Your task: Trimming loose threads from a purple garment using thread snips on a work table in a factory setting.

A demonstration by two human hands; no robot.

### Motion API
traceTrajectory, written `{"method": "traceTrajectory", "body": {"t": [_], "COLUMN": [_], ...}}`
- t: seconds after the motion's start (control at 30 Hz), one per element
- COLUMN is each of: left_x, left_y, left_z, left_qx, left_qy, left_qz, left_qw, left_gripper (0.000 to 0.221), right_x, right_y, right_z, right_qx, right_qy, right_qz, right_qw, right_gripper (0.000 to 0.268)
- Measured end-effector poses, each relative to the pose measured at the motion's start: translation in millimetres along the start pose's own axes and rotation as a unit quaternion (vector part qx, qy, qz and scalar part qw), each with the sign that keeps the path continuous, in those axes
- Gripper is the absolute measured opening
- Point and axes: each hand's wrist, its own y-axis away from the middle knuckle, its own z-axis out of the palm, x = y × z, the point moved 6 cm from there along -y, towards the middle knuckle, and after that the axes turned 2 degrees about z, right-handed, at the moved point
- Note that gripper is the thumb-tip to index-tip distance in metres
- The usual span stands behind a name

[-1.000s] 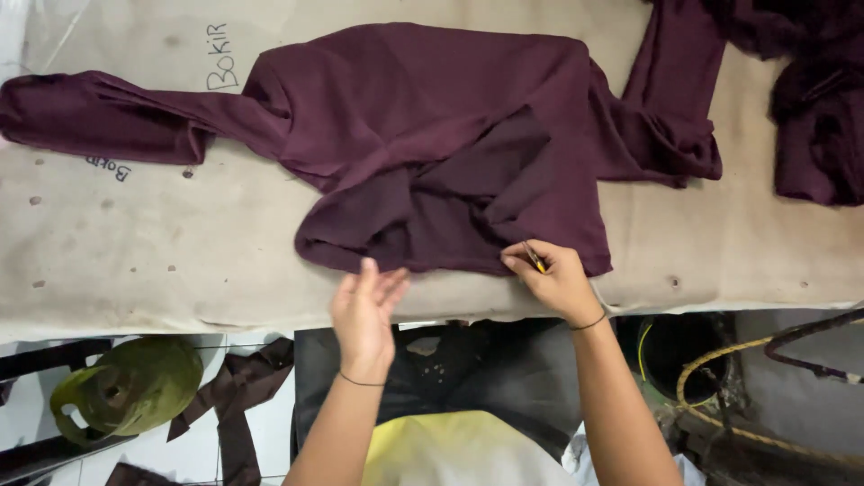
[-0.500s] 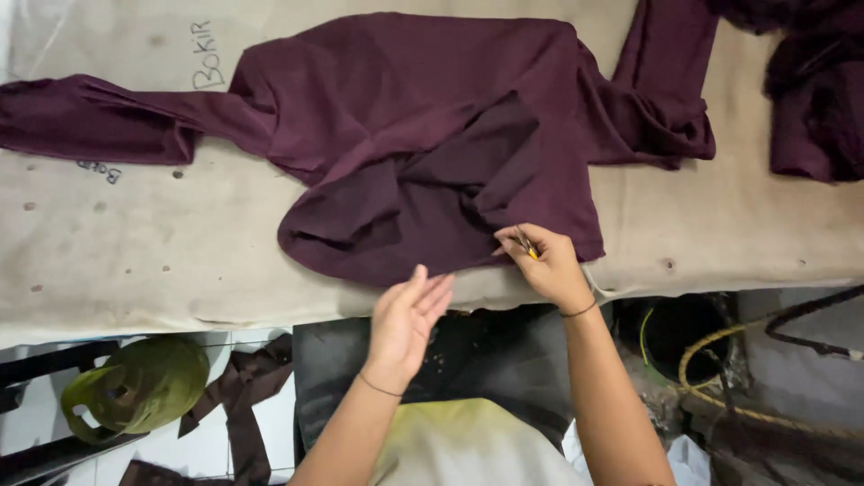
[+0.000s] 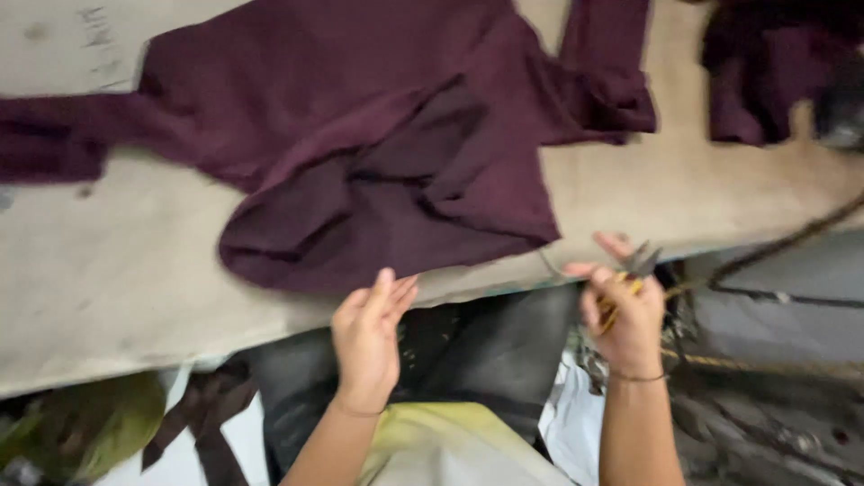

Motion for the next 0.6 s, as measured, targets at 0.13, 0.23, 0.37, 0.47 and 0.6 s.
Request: {"method": "traceTrajectory", "body": {"t": [0.13, 0.23, 0.37, 0.47, 0.6], "left_x": [11.9, 24.0, 40.1, 46.1, 49.1], "left_y": [8.7, 16.6, 19.3, 20.6, 22.0], "left_z": [3.3, 9.5, 6.1, 5.4, 4.8], "left_qx": [-0.041, -0.044, -0.025, -0.024, -0.025], "left_qy": [-0.027, -0.043, -0.063, -0.074, -0.067], "left_qz": [0.009, 0.004, 0.012, 0.028, 0.078], "left_qw": [0.999, 0.998, 0.998, 0.997, 0.994], "left_gripper": [0.021, 0.025, 0.031, 0.025, 0.023], "right_x": [-20.0, -38.2, -45.7, -42.0, -38.5], "right_y": [44.4, 57.4, 58.1, 50.9, 36.4], "right_z": [34.1, 60.5, 86.1, 93.7, 113.1], "right_qx": [-0.090, -0.151, -0.201, -0.186, -0.153], "right_qy": [-0.139, -0.159, -0.143, -0.127, 0.040], "right_qz": [0.022, -0.002, 0.004, 0.011, 0.028], "right_qw": [0.986, 0.976, 0.969, 0.974, 0.987], "right_gripper": [0.062, 0.061, 0.054, 0.049, 0.048]}}
